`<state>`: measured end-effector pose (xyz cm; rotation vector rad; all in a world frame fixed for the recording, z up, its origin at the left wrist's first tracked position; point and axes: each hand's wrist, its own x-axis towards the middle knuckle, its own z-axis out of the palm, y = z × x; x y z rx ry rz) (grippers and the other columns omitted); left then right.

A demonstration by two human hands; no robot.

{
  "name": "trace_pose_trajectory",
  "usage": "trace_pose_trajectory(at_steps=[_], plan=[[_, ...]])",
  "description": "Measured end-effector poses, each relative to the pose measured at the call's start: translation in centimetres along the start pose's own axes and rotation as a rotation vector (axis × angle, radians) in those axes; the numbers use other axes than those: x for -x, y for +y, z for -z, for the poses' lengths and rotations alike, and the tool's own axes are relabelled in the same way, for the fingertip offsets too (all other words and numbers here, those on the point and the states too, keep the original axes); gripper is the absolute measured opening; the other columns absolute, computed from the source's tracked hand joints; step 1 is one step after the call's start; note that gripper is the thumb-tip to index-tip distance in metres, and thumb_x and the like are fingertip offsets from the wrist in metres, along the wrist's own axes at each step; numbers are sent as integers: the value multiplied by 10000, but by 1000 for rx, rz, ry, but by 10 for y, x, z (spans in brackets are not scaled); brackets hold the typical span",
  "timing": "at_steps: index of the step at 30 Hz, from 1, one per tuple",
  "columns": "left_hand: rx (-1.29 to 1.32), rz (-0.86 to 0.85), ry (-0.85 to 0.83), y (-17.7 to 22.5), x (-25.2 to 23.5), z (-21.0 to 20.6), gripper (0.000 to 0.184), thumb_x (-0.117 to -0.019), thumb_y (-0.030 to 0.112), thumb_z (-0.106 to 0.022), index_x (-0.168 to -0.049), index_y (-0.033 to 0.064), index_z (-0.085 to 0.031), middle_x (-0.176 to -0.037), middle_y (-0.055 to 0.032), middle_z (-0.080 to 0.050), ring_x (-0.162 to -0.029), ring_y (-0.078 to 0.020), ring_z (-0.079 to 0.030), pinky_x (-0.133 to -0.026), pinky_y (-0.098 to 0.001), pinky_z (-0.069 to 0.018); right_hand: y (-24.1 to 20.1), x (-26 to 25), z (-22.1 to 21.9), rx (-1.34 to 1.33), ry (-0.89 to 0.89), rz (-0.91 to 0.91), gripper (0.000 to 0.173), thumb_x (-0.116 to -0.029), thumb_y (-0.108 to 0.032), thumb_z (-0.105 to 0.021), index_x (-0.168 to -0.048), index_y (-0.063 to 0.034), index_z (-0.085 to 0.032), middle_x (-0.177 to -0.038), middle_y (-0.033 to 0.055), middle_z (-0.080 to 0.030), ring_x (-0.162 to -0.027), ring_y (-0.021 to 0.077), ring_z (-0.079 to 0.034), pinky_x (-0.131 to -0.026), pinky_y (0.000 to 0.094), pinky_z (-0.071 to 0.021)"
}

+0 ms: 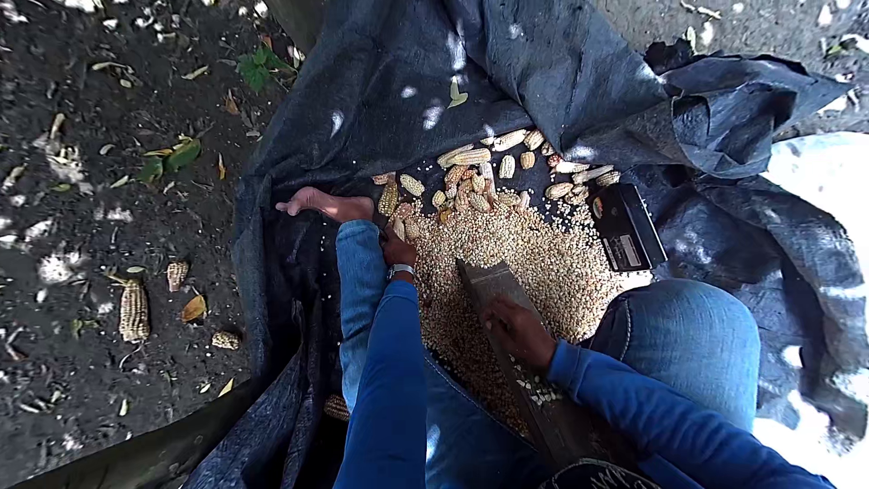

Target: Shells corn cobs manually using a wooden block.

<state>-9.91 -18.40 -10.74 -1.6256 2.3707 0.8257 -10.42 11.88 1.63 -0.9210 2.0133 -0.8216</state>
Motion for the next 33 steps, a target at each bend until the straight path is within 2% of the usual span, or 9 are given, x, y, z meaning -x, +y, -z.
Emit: trace_pose_trajectory(at_steps=[7, 10, 14, 17, 21, 23, 26, 28, 33], plan=[[779, -98, -255, 16, 59, -14, 716, -960, 171, -717, -1563, 81, -341, -1450, -254, -514, -1238, -388, -571, -991, -565, -502, -2, -3, 5, -43, 48, -15, 325, -1029, -166, -530, -1261, 31, -642, -1235, 233, -631, -883, 294, -673, -841, 439, -566], [962, -177, -406, 49, 106, -13, 670, -958, 112, -712, -1538, 98, -376, -1262, -252, -592, -914, -318, -644, -762, -472, -572, 1, -8, 16, -132, 301, -68, 470, -1052, -282, -528, -1419, 11, -511, -1303, 229, -604, -853, 261, -676, -802, 430, -573], [817, -416, -466, 52, 186, -7, 625, -928, 126, -745, -1477, 50, -456, -1211, -226, -633, -917, -270, -678, -793, -441, -597, 6, -12, 34, -493, 410, -72, 597, -1082, -253, -459, -1580, -5, -243, -1547, 258, -417, -1303, 350, -572, -1021, 496, -528], [646, -606, -446, 40, 231, 8, 673, -864, 180, -819, -1457, 57, -525, -1315, -185, -648, -1175, -272, -655, -1026, -482, -537, 6, -8, 29, -499, 362, -82, 471, -1117, -321, -356, -1487, -39, -426, -1288, 237, -616, -1119, 316, -648, -952, 514, -535], [990, -476, -494, 12, 245, 28, 591, -895, 63, -740, -1436, 31, -506, -1109, -133, -651, -699, -161, -622, -615, -312, -562, 10, 1, 25, -907, 347, -203, 417, -1137, -315, -298, -1347, -33, -523, -1034, 121, -678, -840, 197, -666, -751, 385, -577], [1252, -337, -442, 0, 233, 35, 423, -942, -24, -612, -1357, 29, -549, -1084, -112, -644, -630, -129, -580, -549, -269, -521, 3, 16, 33, -1006, 354, -301, 428, -1139, -346, -275, -1287, -41, -537, -893, 90, -683, -665, 163, -639, -570, 307, -540], [1561, -153, -440, -9, 209, 38, 338, -961, -28, -435, -1244, 77, -587, -1100, -83, -670, -600, -86, -566, -493, -211, -470, -2, 70, 24, -411, 333, -152, 354, -1089, -232, -448, -1195, 37, -651, -1001, 107, -689, -836, 149, -648, -777, 331, -547], [1701, -109, -482, -8, 201, 36, 342, -946, -12, -402, -1207, 81, -603, -1118, -88, -689, -587, -71, -572, -476, -187, -458, -2, 116, 2, 79, 347, 63, 382, -1027, -275, -522, -1142, 39, -706, -1075, 202, -692, -959, 292, -689, -858, 466, -572], [1743, -184, -421, 11, 195, 34, 575, -956, -5, -390, -1501, 164, -462, -1463, -96, -562, -649, -113, -631, -501, -233, -505, 9, 110, -16, 443, 421, 254, 307, -991, -194, -539, -995, 52, -722, -987, 241, -701, -935, 405, -702, -846, 520, -579]])
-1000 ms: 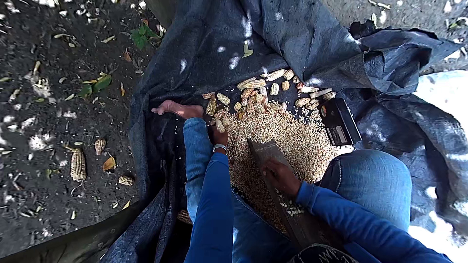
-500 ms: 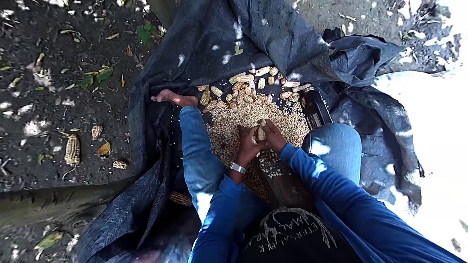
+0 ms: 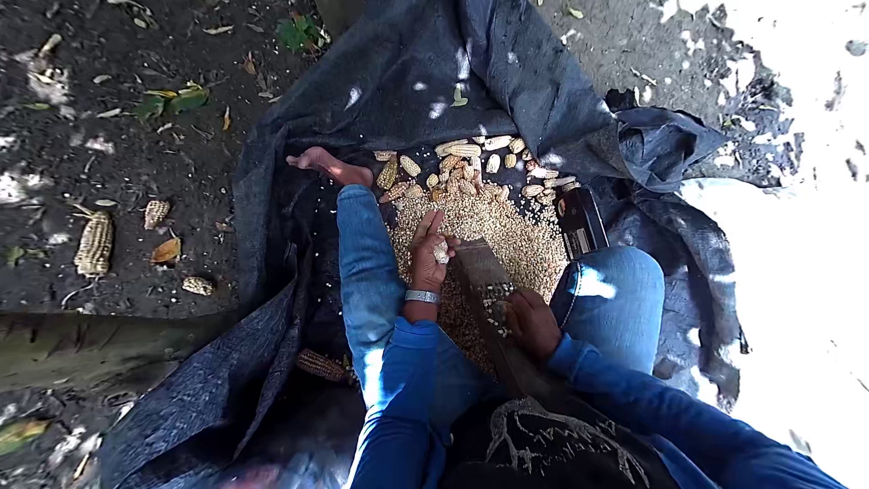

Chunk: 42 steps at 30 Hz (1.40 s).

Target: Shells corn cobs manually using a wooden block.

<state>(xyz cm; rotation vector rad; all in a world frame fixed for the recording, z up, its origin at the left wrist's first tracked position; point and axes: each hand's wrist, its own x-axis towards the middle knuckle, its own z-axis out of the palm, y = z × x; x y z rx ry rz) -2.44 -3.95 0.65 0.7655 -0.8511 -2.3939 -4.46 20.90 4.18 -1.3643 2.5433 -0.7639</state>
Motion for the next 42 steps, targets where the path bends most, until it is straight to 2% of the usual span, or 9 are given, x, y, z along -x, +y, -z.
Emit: trace_pose_trajectory(at_steps=[6, 9, 12, 15, 19, 22, 28, 38, 42], plan=[[119, 15, 276, -16, -4, 3, 368, -991, 7, -421, -1312, 111, -567, -1187, -86, -685, -642, -104, -614, -491, -223, -478, 7, -109, -43, 110, -382, -311, 424, -1079, -225, -419, -1276, 86, -630, -1355, 291, -588, -1316, 437, -537, -1109, 518, -428], [148, -17, 452, -18, 7, 14, 226, -994, -4, -459, -1167, 54, -591, -987, -96, -673, -608, -134, -590, -483, -249, -476, 21, -143, -54, 103, -457, -407, 423, -1083, -250, -453, -1370, 35, -576, -1458, 282, -490, -1347, 427, -509, -1096, 534, -450], [144, -3, 521, -5, 16, 25, 212, -959, -32, -439, -1110, 55, -561, -921, -81, -600, -606, -141, -559, -487, -256, -478, 22, -114, -33, -81, -278, -336, 387, -1003, -254, -626, -1280, 15, -644, -1323, 257, -572, -1123, 388, -649, -963, 510, -550], [155, 27, 507, -1, 11, 19, 210, -949, -28, -450, -1093, 70, -568, -923, -62, -600, -607, -127, -563, -504, -252, -497, 6, -51, 7, -127, -157, -120, 318, -922, -275, -701, -1023, 25, -730, -1027, 213, -691, -912, 332, -693, -821, 476, -583], [141, 54, 479, -4, 5, 7, 201, -956, -21, -473, -1090, 95, -569, -947, -49, -623, -626, -113, -579, -508, -236, -498, -7, 13, 13, 8, -13, 62, 253, -895, -281, -707, -893, -29, -732, -903, 165, -683, -832, 329, -698, -656, 456, -597], [95, 94, 456, -12, 8, 2, 217, -949, -20, -471, -1107, 93, -566, -961, -44, -598, -642, -115, -568, -524, -237, -497, -14, -10, 4, 40, -95, -54, 237, -915, -224, -673, -901, 6, -727, -957, 198, -703, -895, 371, -708, -712, 510, -589], [61, 105, 477, -20, 19, 6, 140, -970, 27, -504, -1062, 116, -561, -915, -30, -585, -635, -109, -557, -534, -245, -496, 9, -92, -28, 193, -346, -307, 335, -1005, -254, -599, -1178, 20, -684, -1283, 222, -638, -1204, 414, -613, -916, 577, -538], [107, 80, 527, -7, 18, 5, 210, -912, -45, -470, -1043, 98, -550, -898, -40, -576, -596, -118, -541, -487, -245, -476, -7, -6, 11, 125, -50, -56, 258, -901, -224, -661, -860, 27, -708, -900, 217, -685, -827, 378, -704, -692, 513, -585], [-19, 152, 415, -18, 28, -5, 244, -934, 22, -491, -1121, 158, -567, -987, -8, -591, -702, -113, -568, -566, -256, -497, 9, -65, -15, 166, -276, -293, 315, -974, -237, -631, -1052, 59, -707, -1133, 247, -681, -1086, 425, -664, -880, 572, -549]])
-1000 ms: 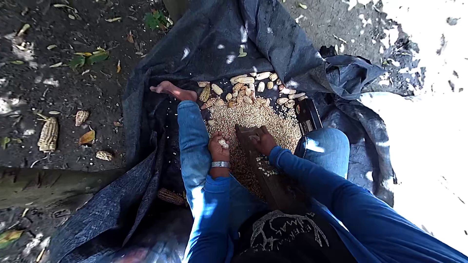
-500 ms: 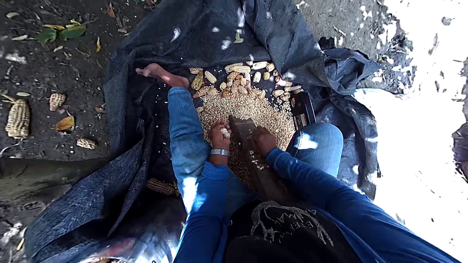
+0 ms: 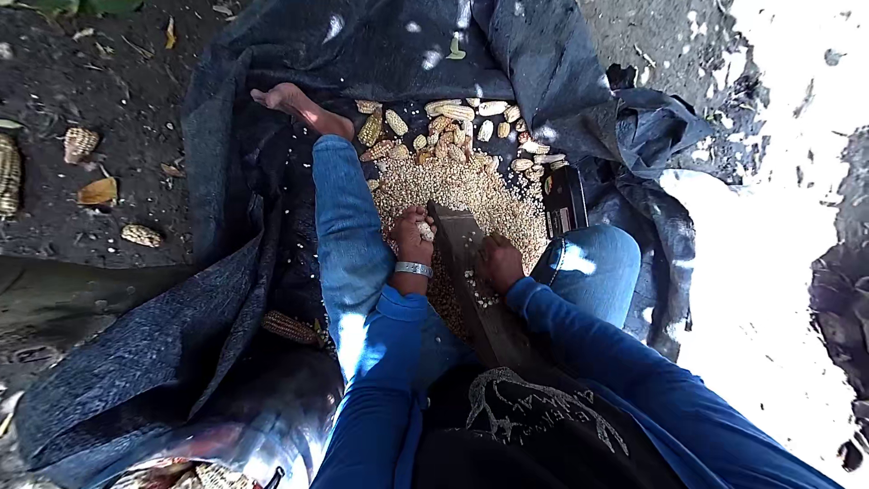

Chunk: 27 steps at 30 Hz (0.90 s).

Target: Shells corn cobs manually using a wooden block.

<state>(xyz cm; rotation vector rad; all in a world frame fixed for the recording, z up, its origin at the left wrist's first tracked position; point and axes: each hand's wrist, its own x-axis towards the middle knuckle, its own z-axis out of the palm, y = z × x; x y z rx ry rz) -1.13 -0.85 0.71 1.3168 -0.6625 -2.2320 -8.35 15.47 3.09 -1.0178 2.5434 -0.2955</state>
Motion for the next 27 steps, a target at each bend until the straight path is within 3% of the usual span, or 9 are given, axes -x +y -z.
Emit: trace_pose_trajectory(at_steps=[3, 6, 8, 11, 13, 17, 20, 24, 27], plan=[[72, 24, 49, -4, -11, 0, 244, -923, -1, -506, -1130, 104, -582, -980, -44, -599, -673, -124, -567, -530, -259, -491, 3, -59, -19, 41, -63, -55, 356, -989, -266, -621, -1169, 36, -679, -1281, 247, -625, -1194, 433, -615, -937, 600, -530], [134, 41, 116, 3, -17, 19, 127, -966, 30, -507, -1044, 108, -572, -922, -38, -584, -635, -115, -552, -533, -248, -493, 1, -75, -9, -168, -119, -171, 330, -1012, -239, -624, -1197, 26, -688, -1246, 255, -658, -1165, 435, -636, -978, 637, -496], [136, 37, 121, 12, -15, 23, 149, -946, 8, -488, -1023, 121, -548, -917, -29, -554, -642, -112, -534, -545, -246, -489, -15, -76, 26, -527, -275, -456, 325, -1090, -156, -498, -1332, 34, -604, -1326, 220, -626, -1235, 331, -594, -1085, 520, -429], [114, 18, 103, 12, -19, 16, 195, -914, -13, -501, -1042, 119, -565, -923, -31, -571, -638, -125, -543, -532, -264, -491, 17, -69, 9, -1209, -169, -507, 354, -1128, -300, -350, -1216, -53, -588, -936, 78, -662, -691, 148, -616, -614, 323, -546], [100, 23, 77, 9, -22, 10, 206, -918, -9, -501, -1063, 124, -561, -933, -29, -575, -644, -126, -550, -525, -266, -489, 21, -54, 16, -1372, -279, -440, 451, -1127, -398, -287, -1176, -66, -589, -893, 66, -668, -632, 142, -616, -545, 291, -535], [177, 90, 60, 8, -20, 7, 217, -922, -24, -499, -1075, 107, -580, -920, -36, -587, -625, -114, -552, -507, -239, -487, 19, 20, 19, -787, 28, 79, 266, -991, -242, -637, -973, 14, -708, -838, 45, -666, -720, 75, -609, -672, 254, -529], [228, 82, 66, 15, -24, 7, 175, -931, -16, -469, -982, 120, -567, -845, -21, -596, -586, -109, -559, -493, -241, -495, 17, 65, 1, -274, 239, 341, 328, -970, -312, -661, -931, 5, -736, -884, 172, -669, -781, 262, -676, -697, 384, -595], [250, 47, 88, 14, -27, -1, 205, -926, -47, -460, -994, 119, -561, -851, -23, -599, -599, -112, -570, -498, -240, -501, 8, 34, -10, -82, 257, 264, 292, -968, -200, -611, -871, 54, -717, -873, 226, -687, -808, 378, -708, -709, 488, -597], [225, 86, 93, 7, -23, -12, 200, -923, -26, -478, -1049, 107, -559, -871, -30, -588, -597, -112, -554, -483, -242, -484, -3, -26, -13, -20, 42, 25, 323, -1028, -227, -574, -1082, 59, -713, -1121, 264, -684, -1080, 432, -672, -911, 565, -550]])
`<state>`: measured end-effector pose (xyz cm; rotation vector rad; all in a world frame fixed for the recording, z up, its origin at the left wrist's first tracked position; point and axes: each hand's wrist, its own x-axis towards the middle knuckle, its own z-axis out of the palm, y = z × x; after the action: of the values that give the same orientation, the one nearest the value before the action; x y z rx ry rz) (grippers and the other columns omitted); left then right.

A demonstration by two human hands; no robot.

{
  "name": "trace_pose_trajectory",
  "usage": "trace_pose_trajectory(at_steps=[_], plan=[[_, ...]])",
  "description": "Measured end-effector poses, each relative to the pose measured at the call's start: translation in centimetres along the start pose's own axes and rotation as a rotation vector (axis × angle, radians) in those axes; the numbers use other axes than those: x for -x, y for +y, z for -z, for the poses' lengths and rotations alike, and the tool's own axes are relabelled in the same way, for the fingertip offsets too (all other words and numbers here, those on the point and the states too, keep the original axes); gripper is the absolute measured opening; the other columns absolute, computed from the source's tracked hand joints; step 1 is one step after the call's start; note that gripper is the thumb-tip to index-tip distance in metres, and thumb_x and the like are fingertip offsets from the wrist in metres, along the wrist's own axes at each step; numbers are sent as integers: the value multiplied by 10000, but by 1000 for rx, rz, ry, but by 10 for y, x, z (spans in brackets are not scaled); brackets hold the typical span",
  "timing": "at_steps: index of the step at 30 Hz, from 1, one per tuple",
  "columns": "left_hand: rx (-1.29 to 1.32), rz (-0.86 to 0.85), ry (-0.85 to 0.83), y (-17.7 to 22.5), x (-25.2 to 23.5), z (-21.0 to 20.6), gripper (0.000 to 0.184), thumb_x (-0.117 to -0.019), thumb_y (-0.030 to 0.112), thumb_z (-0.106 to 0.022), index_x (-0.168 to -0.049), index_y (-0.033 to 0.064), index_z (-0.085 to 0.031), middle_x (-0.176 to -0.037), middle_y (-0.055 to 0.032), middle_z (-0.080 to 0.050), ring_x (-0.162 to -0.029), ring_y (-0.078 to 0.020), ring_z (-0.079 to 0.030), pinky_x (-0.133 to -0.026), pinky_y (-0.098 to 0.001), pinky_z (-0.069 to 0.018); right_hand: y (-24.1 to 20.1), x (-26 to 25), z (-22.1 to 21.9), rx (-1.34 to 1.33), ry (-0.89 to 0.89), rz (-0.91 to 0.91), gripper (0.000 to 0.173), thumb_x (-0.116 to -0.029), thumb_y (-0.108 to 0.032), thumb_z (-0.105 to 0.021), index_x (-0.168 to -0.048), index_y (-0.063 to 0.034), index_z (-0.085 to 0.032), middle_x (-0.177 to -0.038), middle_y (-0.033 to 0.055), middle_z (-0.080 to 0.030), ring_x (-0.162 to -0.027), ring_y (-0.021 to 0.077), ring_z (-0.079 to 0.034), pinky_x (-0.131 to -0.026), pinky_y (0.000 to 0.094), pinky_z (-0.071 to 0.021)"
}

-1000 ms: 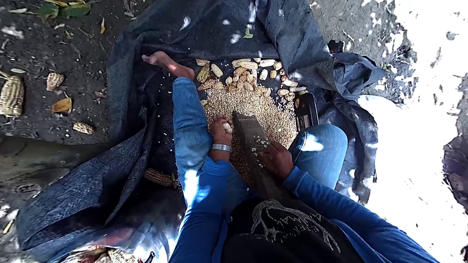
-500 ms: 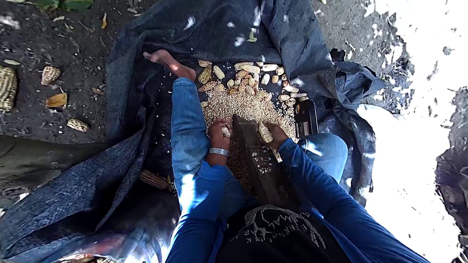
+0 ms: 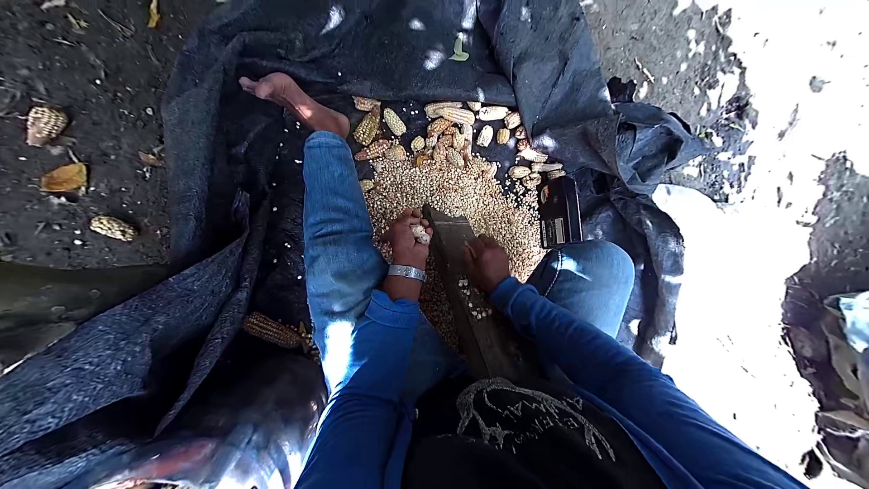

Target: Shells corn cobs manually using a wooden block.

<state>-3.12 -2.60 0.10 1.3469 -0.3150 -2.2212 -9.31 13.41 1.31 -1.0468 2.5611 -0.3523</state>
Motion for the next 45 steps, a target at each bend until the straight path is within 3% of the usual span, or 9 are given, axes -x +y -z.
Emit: trace_pose_trajectory(at_steps=[4, 8, 15, 22, 31, 36, 39, 42, 45], plan=[[-127, -37, -36, -5, 10, 25, 216, -949, 16, -511, -1135, 105, -578, -939, -34, -579, -651, -118, -554, -538, -256, -494, 2, -47, -14, -34, -75, -50, 369, -1056, -308, -557, -1182, 5, -706, -1243, 245, -641, -1137, 422, -646, -936, 586, -537], [-107, -56, 25, 10, 5, 31, 127, -947, 12, -504, -993, 117, -560, -855, -23, -569, -596, -109, -537, -507, -244, -486, 6, -16, 11, -220, 2, 6, 429, -1029, -338, -625, -1247, 30, -652, -1164, 249, -654, -984, 404, -683, -863, 579, -561], [-74, 19, -48, 4, -4, 5, 202, -910, -49, -472, -1031, 88, -557, -899, -51, -593, -592, -119, -553, -478, -241, -482, 6, 102, 28, 89, 240, 325, 288, -958, -273, -640, -796, -41, -695, -822, 145, -650, -761, 319, -681, -544, 426, -556], [-187, 12, -96, -6, 5, 18, 247, -919, 8, -504, -1110, 133, -597, -953, -22, -584, -650, -109, -552, -531, -245, -487, -19, -18, 0, 134, -129, -22, 264, -1022, -227, -589, -1112, -18, -722, -1199, 219, -661, -1152, 427, -633, -840, 590, -563], [-121, -68, -24, 8, -1, 21, 179, -939, -11, -495, -1036, 119, -570, -883, -33, -593, -602, -123, -562, -494, -256, -498, 18, 91, 36, 155, 60, 255, 297, -973, -244, -594, -815, -15, -699, -874, 180, -670, -820, 374, -690, -606, 500, -568], [-112, 37, -37, 2, -1, 14, 195, -941, 0, -492, -1072, 106, -591, -912, -36, -603, -616, -117, -559, -496, -245, -486, 26, 66, 59, -867, -176, -226, 234, -1034, -144, -546, -847, -18, -610, -714, -4, -594, -611, 59, -554, -592, 232, -478], [-47, 45, 11, 6, -4, 22, 151, -956, 7, -489, -1045, 98, -569, -902, -45, -609, -602, -115, -563, -487, -245, -488, 17, 45, 63, -1405, -289, -513, 338, -1122, -279, -317, -1090, -38, -551, -876, 73, -651, -614, 126, -607, -536, 266, -537], [-79, -15, -11, 12, 1, 28, 164, -943, 9, -491, -1014, 132, -571, -888, -23, -602, -598, -106, -562, -491, -238, -495, 9, 51, 55, -1224, -196, -261, 126, -969, -150, -630, -991, -31, -597, -836, 36, -654, -638, 86, -613, -574, 244, -540], [-165, -27, -100, 9, 11, 34, 238, -937, 33, -515, -1114, 180, -576, -977, -10, -596, -661, -107, -568, -541, -248, -506, 10, 86, 35, -691, 36, 146, 246, -937, -233, -724, -949, 12, -733, -886, 65, -667, -797, 88, -628, -724, 241, -555]])
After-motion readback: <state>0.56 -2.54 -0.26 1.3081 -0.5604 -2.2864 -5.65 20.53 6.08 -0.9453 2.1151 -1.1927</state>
